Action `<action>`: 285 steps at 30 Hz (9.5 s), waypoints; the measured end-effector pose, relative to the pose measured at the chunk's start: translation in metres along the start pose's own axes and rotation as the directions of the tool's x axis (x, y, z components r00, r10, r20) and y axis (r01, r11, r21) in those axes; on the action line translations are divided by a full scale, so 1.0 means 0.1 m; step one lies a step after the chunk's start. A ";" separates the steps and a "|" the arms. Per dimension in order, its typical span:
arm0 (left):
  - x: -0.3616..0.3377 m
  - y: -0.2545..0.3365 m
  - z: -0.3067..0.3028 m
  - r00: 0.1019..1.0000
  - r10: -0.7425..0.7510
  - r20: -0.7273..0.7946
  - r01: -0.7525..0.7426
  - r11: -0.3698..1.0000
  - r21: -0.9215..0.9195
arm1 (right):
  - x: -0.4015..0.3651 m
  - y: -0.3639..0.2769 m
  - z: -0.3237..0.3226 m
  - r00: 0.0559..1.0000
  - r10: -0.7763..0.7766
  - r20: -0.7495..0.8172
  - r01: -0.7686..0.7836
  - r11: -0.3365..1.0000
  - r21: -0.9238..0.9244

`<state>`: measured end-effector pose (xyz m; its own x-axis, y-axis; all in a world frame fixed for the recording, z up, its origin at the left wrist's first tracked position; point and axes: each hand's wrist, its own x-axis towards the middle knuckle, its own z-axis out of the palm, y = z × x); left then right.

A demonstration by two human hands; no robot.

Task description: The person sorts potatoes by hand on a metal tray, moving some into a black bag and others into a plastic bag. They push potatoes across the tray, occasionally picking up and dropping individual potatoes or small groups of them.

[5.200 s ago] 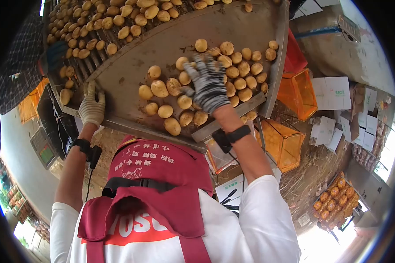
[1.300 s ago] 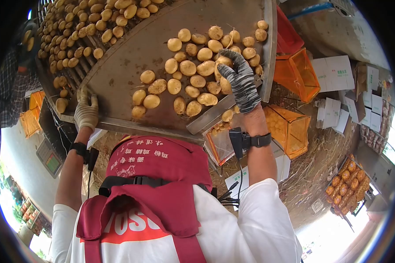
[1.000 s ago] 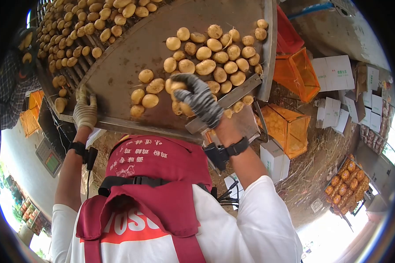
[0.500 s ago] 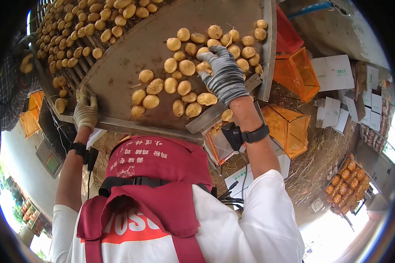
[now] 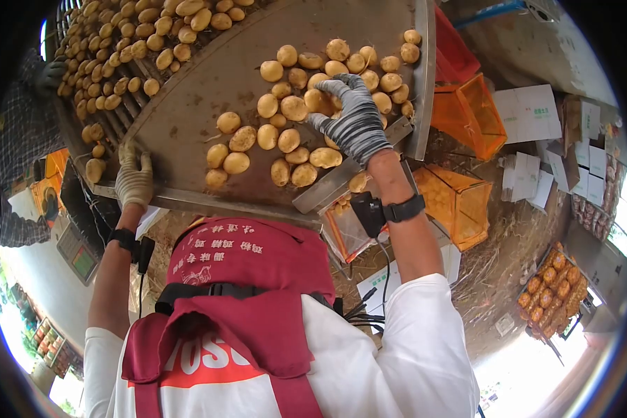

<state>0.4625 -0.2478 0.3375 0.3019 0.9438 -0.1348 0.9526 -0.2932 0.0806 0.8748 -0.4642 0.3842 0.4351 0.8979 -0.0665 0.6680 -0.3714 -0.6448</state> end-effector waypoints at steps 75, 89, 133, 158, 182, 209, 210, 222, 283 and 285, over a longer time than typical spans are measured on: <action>-0.02 0.15 -0.16 0.997 -0.050 0.066 0.048 0.998 0.029 | -0.80 -0.63 0.75 0.741 0.023 0.671 -0.563 -0.524 0.639; -0.05 0.07 -0.20 0.992 0.044 0.121 -0.032 0.995 -0.099 | -1.13 -0.86 0.67 0.857 0.162 0.490 -0.343 -0.530 0.775; 0.50 -0.71 -0.48 0.232 0.932 0.278 0.948 -0.154 -0.278 | 0.57 -2.91 1.64 0.746 -0.264 0.611 0.201 0.964 0.172; 0.49 -0.64 -0.58 0.372 0.912 0.170 0.919 -0.337 -0.206 | 0.67 -3.07 1.73 0.885 -0.105 0.453 -0.003 0.973 0.231; 0.47 -0.61 -0.37 0.392 0.901 0.184 0.903 -0.339 -0.262 | 0.63 -2.37 1.58 0.658 0.288 0.696 -0.690 -0.140 0.710; 0.49 -0.59 -0.39 0.381 0.870 0.312 0.919 -0.320 -0.231 | 0.54 -1.78 1.39 0.864 0.449 0.229 -0.483 0.609 0.630; 0.48 -0.59 -0.40 0.384 0.866 0.321 0.918 -0.320 -0.234 | 0.54 -1.66 1.33 0.879 0.456 0.143 -0.451 0.691 0.565; 0.49 -0.60 -0.40 0.356 0.890 0.285 0.923 -0.287 -0.256 | 0.31 -1.44 1.32 0.840 0.446 0.308 -0.415 0.895 -0.163; 0.29 -0.83 -0.35 0.593 0.706 0.388 0.697 -0.208 -0.686 | -0.45 -1.81 0.89 0.845 0.369 0.386 -0.227 -0.407 0.885; 0.41 -0.84 -0.35 0.515 0.759 0.398 0.787 -0.235 -0.570 | -0.51 -1.50 1.08 0.788 0.495 0.367 -0.169 -0.399 0.901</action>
<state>0.3932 -0.1795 0.3596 0.8933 0.2023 -0.4013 -0.0067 0.8988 0.4382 0.6870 -0.4288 0.4025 0.4519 0.6102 -0.6508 -0.8842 0.2096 -0.4175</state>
